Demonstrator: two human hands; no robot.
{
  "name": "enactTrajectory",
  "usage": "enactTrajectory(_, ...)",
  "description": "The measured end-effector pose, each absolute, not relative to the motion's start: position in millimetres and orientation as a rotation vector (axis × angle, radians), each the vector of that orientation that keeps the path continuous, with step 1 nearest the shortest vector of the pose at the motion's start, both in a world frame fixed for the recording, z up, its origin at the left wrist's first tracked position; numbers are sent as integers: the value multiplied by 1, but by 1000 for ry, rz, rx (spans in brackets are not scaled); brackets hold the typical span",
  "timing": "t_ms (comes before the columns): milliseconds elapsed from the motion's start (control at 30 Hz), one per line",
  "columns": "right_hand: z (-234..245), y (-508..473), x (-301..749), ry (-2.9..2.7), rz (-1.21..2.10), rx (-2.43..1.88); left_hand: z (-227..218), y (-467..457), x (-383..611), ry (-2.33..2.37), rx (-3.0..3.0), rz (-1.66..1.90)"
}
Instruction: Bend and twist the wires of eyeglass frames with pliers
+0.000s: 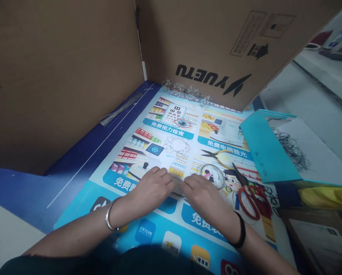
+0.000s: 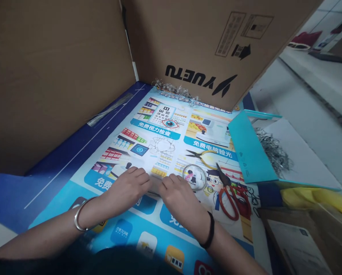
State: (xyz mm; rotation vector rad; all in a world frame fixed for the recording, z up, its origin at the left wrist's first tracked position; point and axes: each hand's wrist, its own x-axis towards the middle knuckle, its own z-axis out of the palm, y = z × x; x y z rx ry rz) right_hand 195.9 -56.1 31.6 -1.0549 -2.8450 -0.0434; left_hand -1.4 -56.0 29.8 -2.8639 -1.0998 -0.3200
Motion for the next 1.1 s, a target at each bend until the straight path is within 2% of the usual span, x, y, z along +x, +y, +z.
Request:
enactTrajectory(700,18,-43,173,-2735,121,-1418,24,-46,-1,-1345,-2857,-114)
enactTrajectory(933,11,-33,178,-2357,595,-1379,12,-41,-5,-1616,-2928,-335)
enactTrajectory(1100,12,-31,181,-2007,1058,-1406,15,-36,-6,-2015,-3043,-798)
